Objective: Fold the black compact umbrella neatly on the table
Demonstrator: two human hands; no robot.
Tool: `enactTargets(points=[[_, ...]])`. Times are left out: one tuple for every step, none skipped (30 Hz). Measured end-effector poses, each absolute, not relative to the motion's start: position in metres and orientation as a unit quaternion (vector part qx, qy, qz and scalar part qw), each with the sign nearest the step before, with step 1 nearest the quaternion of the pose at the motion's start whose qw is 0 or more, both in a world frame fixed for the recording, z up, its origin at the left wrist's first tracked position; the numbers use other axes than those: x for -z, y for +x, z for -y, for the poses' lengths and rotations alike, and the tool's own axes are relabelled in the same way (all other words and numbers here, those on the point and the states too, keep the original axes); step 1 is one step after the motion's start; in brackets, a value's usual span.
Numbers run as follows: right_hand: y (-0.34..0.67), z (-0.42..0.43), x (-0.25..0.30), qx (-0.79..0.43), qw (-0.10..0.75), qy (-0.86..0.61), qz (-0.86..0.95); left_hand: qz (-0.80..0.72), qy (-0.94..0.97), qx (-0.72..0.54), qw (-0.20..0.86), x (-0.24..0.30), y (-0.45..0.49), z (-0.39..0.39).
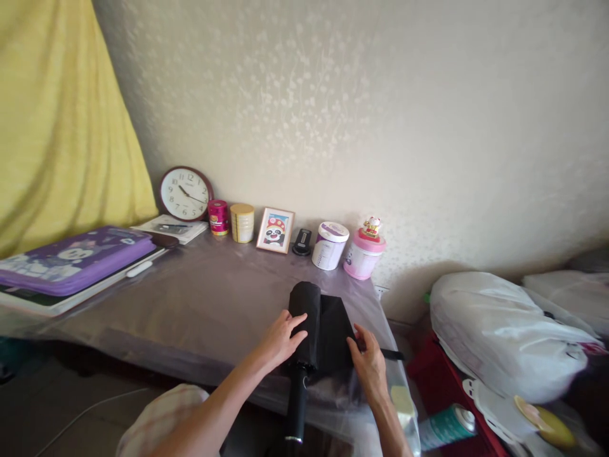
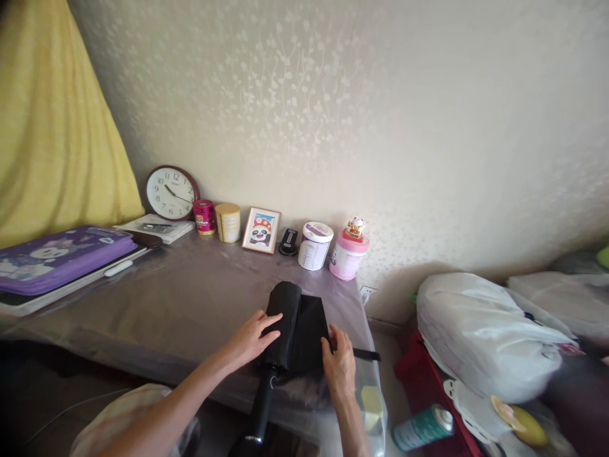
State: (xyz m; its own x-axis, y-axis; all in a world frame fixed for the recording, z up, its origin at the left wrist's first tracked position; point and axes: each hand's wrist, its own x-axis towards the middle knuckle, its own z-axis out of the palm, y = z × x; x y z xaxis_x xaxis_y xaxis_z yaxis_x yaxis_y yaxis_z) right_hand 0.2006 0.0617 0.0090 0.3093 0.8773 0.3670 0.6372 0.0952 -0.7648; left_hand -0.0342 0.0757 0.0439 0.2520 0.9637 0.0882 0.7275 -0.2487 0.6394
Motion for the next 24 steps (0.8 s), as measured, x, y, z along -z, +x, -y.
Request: enactTargets(points=[[0.199,-0.060,-0.010,-0.160,0.482,-0.657,0.557,-0.562,0.752,-0.241,0.245,-0.044,-0.034,-0.076],[0.197,-0.059,-0.012,-0.201,0.494,-0.651,0.540,-0.562,0.752,-0.241,0.246,-0.044,-0.034,-0.076],[0.194,-0.057,-0.013,-0.243,0.503,-0.643,0.524,-0.562,0.752,-0.241,0.247,-0.044,-0.034,-0.075],[0.191,-0.054,-0.014,-0.282,0.507,-0.633,0.511,-0.562,0.751,-0.242,0.248,-0.044,-0.034,-0.075],[0.189,-0.052,-0.015,-0.314,0.507,-0.625,0.504,-0.564,0.749,-0.243,0.249,-0.044,-0.034,-0.075],[0.186,-0.050,-0.016,-0.336,0.503,-0.620,0.500,-0.566,0.748,-0.244,0.249,-0.044,-0.034,-0.075],[0.183,-0.048,-0.018,-0.349,0.501,-0.616,0.497,-0.568,0.745,-0.245,0.249,-0.044,-0.034,-0.075],[0.180,-0.047,-0.020,-0.355,0.502,-0.613,0.497,-0.570,0.744,-0.245,0.249,-0.044,-0.034,-0.075],[0.176,-0.046,-0.023,-0.358,0.507,-0.607,0.497,-0.572,0.742,-0.245,0.249,-0.044,-0.034,-0.075],[0.172,-0.047,-0.026,-0.360,0.513,-0.599,0.499,-0.572,0.741,-0.246,0.250,-0.044,-0.034,-0.076],[0.168,-0.048,-0.030,-0.361,0.521,-0.587,0.503,-0.573,0.741,-0.246,0.251,-0.043,-0.034,-0.076],[0.163,-0.050,-0.035,-0.364,0.529,-0.573,0.509,-0.573,0.740,-0.246,0.252,-0.043,-0.034,-0.077],[0.157,-0.053,-0.039,-0.367,0.534,-0.558,0.519,-0.573,0.739,-0.247,0.253,-0.042,-0.034,-0.077],[0.150,-0.055,-0.042,-0.368,0.535,-0.544,0.532,-0.572,0.739,-0.248,0.255,-0.042,-0.033,-0.078],[0.142,-0.058,-0.044,-0.365,0.531,-0.533,0.548,-0.571,0.739,-0.250,0.256,-0.042,-0.033,-0.079],[0.135,-0.060,-0.045,-0.359,0.521,-0.526,0.568,-0.570,0.739,-0.251,0.258,-0.041,-0.033,-0.079],[0.128,-0.062,-0.044,-0.345,0.509,-0.525,0.588,-0.568,0.739,-0.253,0.260,-0.041,-0.033,-0.080],[0.121,-0.063,-0.043,-0.324,0.495,-0.528,0.609,-0.565,0.740,-0.254,0.263,-0.041,-0.034,-0.081],[0.115,-0.064,-0.041,-0.296,0.481,-0.531,0.631,-0.561,0.741,-0.257,0.266,-0.042,-0.034,-0.082],[0.110,-0.064,-0.039,-0.266,0.469,-0.531,0.653,-0.556,0.742,-0.259,0.270,-0.042,-0.035,-0.083],[0.106,-0.064,-0.037,-0.238,0.459,-0.527,0.674,-0.550,0.744,-0.261,0.274,-0.042,-0.037,-0.084],[0.103,-0.063,-0.035,-0.214,0.450,-0.523,0.692,-0.545,0.746,-0.263,0.279,-0.042,-0.038,-0.086],[0.101,-0.062,-0.034,-0.194,0.438,-0.518,0.709,-0.540,0.747,-0.264,0.284,-0.041,-0.040,-0.088],[0.099,-0.061,-0.033,-0.176,0.423,-0.514,0.725,-0.537,0.747,-0.265,0.289,-0.040,-0.042,-0.090]])
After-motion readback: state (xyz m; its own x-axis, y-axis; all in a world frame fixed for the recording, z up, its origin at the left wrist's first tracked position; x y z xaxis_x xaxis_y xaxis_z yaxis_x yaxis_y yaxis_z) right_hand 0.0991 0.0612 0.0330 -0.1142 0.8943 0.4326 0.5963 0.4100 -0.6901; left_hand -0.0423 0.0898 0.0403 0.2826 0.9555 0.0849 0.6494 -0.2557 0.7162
